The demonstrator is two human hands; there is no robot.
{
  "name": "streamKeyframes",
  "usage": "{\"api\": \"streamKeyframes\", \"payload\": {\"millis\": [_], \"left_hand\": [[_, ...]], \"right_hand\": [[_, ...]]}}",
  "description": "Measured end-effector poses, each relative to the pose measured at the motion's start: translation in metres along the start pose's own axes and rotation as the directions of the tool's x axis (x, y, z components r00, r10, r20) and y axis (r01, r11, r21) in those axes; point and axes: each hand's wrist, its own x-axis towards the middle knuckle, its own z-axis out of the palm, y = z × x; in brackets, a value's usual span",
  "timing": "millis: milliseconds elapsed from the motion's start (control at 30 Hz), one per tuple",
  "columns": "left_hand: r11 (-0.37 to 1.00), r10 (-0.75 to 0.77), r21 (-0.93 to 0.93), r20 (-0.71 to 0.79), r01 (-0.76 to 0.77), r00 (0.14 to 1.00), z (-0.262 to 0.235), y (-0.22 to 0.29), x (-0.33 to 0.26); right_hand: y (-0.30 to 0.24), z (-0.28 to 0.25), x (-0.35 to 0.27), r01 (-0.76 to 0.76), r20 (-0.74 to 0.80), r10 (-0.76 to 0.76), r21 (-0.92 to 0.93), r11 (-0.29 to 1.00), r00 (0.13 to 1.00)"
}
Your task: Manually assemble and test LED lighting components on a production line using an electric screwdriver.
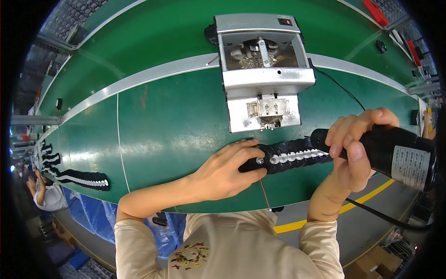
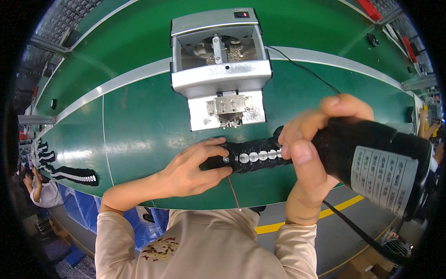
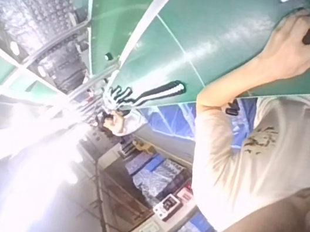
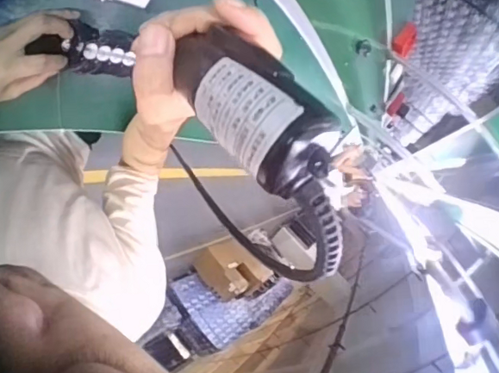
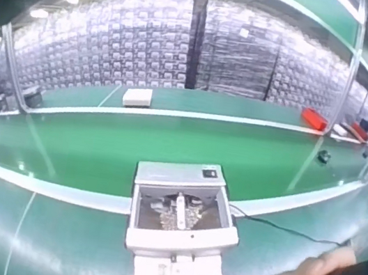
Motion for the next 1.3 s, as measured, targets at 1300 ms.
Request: {"api": "streamKeyframes", "payload": {"millis": [1300], "left_hand": [[0.999,-0.036,-0.034,0.023,0.037,0.999,-0.008,-0.016,-0.026]], "right_hand": [[0.007,0.058,0.037,0.005,0.173,-0.017,0.071,0.997,0.985]]}}
